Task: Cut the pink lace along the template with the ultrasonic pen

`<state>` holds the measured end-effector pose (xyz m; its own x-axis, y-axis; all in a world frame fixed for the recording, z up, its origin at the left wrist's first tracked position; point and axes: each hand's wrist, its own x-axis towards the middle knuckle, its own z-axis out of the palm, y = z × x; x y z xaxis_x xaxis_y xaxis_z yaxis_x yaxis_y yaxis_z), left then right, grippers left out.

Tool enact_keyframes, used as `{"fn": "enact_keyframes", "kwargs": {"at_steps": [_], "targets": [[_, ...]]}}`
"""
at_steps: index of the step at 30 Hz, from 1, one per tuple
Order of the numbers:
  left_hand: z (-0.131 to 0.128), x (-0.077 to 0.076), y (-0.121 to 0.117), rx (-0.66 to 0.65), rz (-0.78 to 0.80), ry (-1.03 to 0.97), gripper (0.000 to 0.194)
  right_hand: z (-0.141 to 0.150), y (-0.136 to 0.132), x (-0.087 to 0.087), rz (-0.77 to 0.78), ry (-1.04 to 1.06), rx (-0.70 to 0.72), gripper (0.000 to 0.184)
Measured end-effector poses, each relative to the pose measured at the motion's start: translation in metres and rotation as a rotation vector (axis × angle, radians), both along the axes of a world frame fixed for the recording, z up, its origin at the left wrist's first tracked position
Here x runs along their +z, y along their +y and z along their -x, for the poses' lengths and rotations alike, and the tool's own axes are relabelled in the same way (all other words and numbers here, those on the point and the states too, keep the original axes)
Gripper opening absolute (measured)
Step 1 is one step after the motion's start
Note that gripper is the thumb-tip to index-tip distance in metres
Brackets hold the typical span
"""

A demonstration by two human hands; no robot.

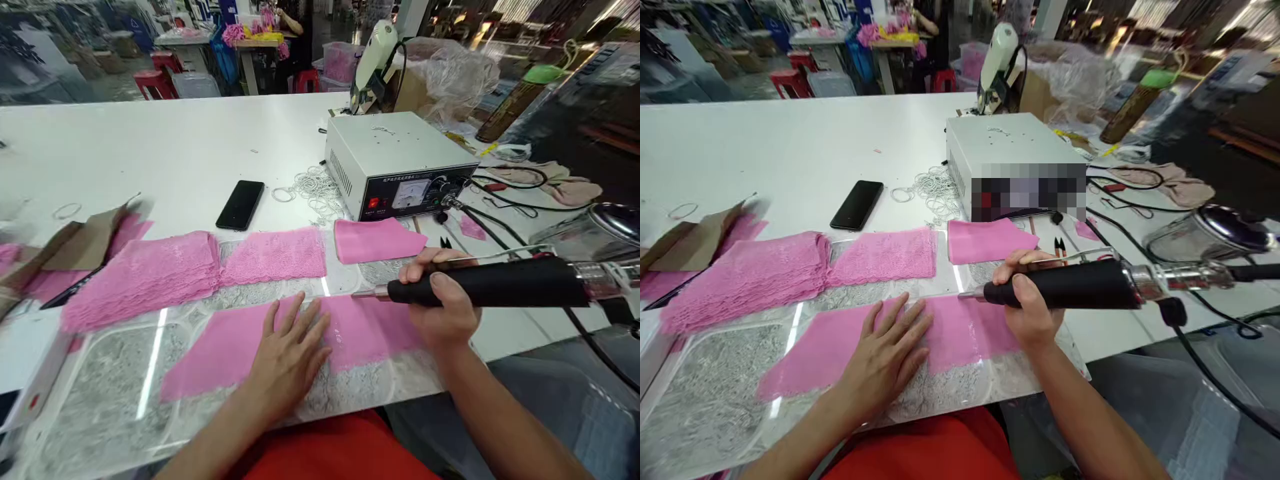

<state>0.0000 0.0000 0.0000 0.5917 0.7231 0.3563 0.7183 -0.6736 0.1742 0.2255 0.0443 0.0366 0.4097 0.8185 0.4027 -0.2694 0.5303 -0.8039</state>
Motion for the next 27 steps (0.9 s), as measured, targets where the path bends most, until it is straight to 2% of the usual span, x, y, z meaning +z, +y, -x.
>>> {"fn": "enact_keyframes", "kwargs": {"at_steps": [12,20,27], "targets": [[0.0,0.0,0.004,0.0,-0.003,0.008,0.035,0.001,0.0,0.005,0.001,-0.015,-0.023,0.011],[0.0,-0.002,0.006,-0.009,-0.026,-0.008,0.035,-0.03,-0.001,0.012,0.018,0.051,-0.23,0.011],[-0.001,-0.001,0.006,-0.009,-0.03,-0.008,0.035,-0.026,-0.003,0.006,0.015,0.024,-0.172,0.012]]}}
